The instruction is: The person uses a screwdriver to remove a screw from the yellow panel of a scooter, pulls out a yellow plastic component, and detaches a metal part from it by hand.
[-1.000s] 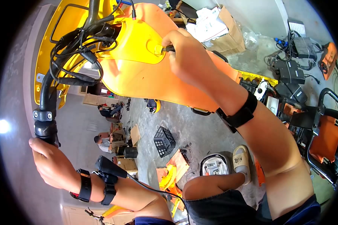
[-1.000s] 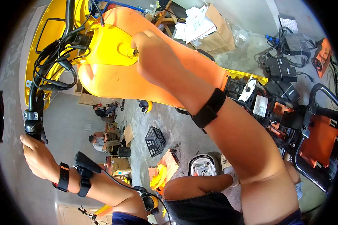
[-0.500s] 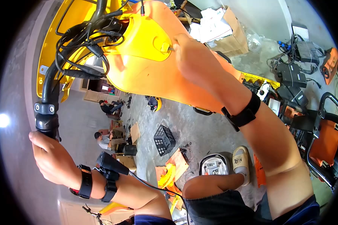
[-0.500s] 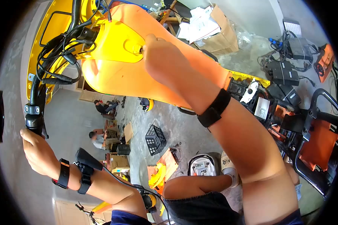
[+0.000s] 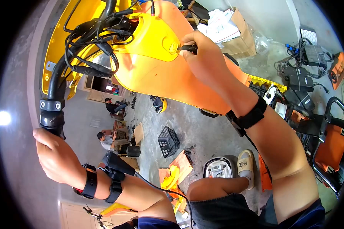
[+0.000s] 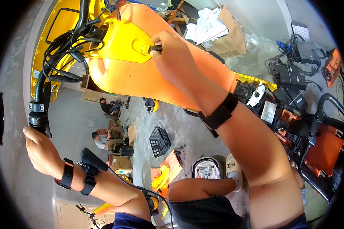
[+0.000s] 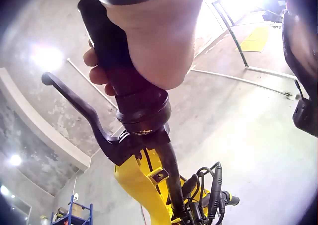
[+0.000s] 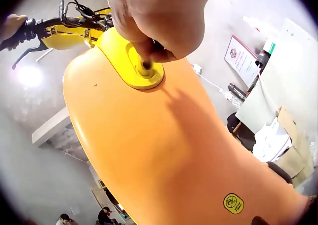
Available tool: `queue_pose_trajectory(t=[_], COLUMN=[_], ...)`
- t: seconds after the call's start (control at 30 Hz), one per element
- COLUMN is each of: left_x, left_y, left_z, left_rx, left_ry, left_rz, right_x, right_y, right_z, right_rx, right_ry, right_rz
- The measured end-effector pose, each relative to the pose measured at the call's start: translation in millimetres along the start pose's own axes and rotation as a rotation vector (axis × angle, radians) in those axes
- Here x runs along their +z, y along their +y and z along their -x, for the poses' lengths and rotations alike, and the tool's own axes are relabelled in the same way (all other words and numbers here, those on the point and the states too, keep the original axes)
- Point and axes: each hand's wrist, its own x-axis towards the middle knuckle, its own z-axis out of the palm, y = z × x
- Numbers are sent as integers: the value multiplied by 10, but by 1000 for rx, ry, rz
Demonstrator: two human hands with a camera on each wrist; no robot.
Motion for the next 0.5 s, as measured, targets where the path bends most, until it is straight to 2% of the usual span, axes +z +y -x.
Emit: queue_pose_trajectory(t=[0.1,0.17,0.3,0.4,0.47,0.5], left_x=[5,3,2,-10,-9,0], left_y=[2,0,4,14,7,-5], left_z=[-4,-3,3,-1,-4,-9], left_rx=[0,-1,-5,-10,-17,-12], left_ry=[5,6,2,-7,-25,-18], left_rz=[1,2,16,10,7,6], right_x=[16,-8,-87,-44,-10,-16], right_y=[12,-27,-101,-39,-29,-39], right_z=[-14,-30,-43,8,22,19], right_rx=[-46,110,188,114,-126,-127], right_ry=[-11,-79,-173,-164,-33,-33], right_rz=[47,58,170,86,116,118])
